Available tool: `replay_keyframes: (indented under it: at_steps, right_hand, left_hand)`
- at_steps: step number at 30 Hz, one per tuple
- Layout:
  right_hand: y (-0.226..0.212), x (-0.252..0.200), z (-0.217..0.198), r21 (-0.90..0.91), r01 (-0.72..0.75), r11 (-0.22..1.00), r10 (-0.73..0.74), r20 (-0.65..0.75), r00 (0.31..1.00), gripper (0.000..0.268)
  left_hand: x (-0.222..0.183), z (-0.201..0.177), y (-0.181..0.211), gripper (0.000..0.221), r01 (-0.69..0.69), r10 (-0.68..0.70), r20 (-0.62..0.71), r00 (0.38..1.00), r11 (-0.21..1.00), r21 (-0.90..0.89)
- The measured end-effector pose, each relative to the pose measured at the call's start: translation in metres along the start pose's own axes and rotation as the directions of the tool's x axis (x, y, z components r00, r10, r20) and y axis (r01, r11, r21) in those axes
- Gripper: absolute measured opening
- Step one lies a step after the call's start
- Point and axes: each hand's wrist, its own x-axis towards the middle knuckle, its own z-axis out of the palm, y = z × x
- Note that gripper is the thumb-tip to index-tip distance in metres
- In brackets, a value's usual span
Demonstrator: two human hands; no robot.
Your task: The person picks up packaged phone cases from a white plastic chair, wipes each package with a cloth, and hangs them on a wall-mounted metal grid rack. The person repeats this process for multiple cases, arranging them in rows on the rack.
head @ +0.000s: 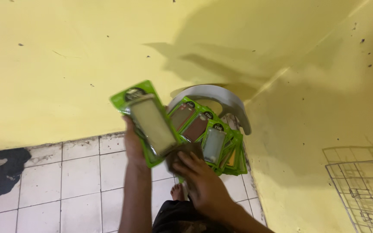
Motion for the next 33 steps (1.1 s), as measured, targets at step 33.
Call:
replay_keyframes:
  at_steps: [33]
  right_hand:
    - [0.316,0.212,0.060,-0.534,0.123,0.837,0.034,0.276,0.961,0.069]
  left_hand:
    - [0.040,-0.115,-0.158,0.056,0.312,-0.326,-0.515,0.793,0.943,-0.117]
